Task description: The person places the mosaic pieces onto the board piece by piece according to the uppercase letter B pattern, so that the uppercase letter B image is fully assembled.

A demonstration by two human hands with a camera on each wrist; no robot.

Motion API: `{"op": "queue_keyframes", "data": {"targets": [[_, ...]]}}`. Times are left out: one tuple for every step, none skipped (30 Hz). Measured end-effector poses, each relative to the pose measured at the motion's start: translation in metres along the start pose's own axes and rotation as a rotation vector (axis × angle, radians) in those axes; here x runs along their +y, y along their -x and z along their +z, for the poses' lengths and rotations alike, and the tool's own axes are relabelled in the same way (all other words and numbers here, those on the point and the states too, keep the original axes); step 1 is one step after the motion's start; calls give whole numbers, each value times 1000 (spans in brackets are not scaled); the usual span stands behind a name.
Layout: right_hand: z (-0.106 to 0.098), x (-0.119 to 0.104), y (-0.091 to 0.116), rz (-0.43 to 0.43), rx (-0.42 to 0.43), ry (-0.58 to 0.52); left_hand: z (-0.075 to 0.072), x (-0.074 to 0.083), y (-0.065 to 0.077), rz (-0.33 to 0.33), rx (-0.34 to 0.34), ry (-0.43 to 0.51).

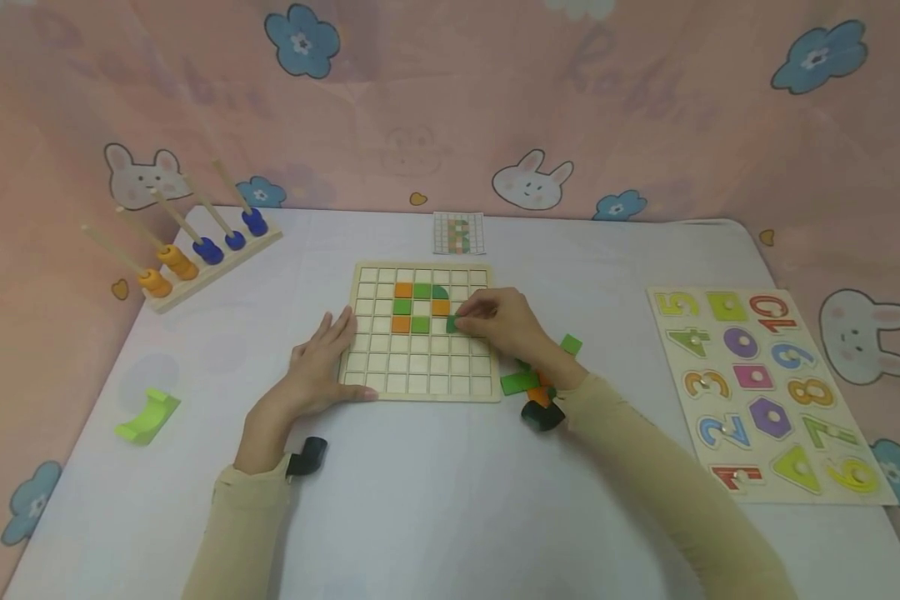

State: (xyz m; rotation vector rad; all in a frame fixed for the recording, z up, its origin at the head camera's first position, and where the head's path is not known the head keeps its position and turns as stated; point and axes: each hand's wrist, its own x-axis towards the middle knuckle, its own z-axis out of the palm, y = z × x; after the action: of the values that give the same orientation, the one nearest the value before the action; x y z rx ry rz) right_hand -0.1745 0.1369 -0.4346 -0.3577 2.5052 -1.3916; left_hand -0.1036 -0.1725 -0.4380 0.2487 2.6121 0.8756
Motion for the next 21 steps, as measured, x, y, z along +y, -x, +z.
{"op": "queue_keyframes", "data": {"targets": [[2,-1,-1,-5,5,6,0,0,0,0,1,-3],[4,-3,-2,-6,8,12,1,0,0,-2,1,-8],[5,-4,-3,-6,9,15,1,0,-1,-2,3,-11],[6,-5,-3,-2,7,17,1,-1,-1,-5,3,-12],[8,-7,-4,4,5,20,2,-1,-1,-7,4,-13],[9,-8,-4,12,0,23,2,0,-1,-5,4,-12],[10,-9,-5,21,-5,27,2,0,-1,-3,5,-11],[11,-9,-5,33,-9,32,2,-1,-1,-2,6,-9],[13,-10,-6,45,-15,39,2,-1,-1,0,7,-5],[14,-10,-6,55,-20,43,2,-1,-1,1,7,-4],[15,-10,-7,64,-23,47,2,-1,-1,2,6,-4],[16,-11,-8,72,-26,52,2,-1,-1,2,6,-6],[17,-11,-9,77,-28,58,2,-2,-2,2,6,-7],[17,-11,-9,82,-29,63,2,-2,-2,2,6,-10],[18,-12,-10,81,-30,70,2,-2,-2,2,5,-12],[18,-12,-10,81,-30,74,2,-2,-2,1,5,-15],[19,-12,-10,79,-30,79,2,-2,-2,1,5,-17],[19,-13,-11,75,-28,87,2,-2,-2,1,5,-17],[20,-13,-11,72,-27,95,2,-2,-2,2,5,-17],[20,-13,-12,67,-23,105,2,-2,-1,2,5,-18],[21,-13,-12,63,-21,114,2,-2,-1,2,5,-17]]}}
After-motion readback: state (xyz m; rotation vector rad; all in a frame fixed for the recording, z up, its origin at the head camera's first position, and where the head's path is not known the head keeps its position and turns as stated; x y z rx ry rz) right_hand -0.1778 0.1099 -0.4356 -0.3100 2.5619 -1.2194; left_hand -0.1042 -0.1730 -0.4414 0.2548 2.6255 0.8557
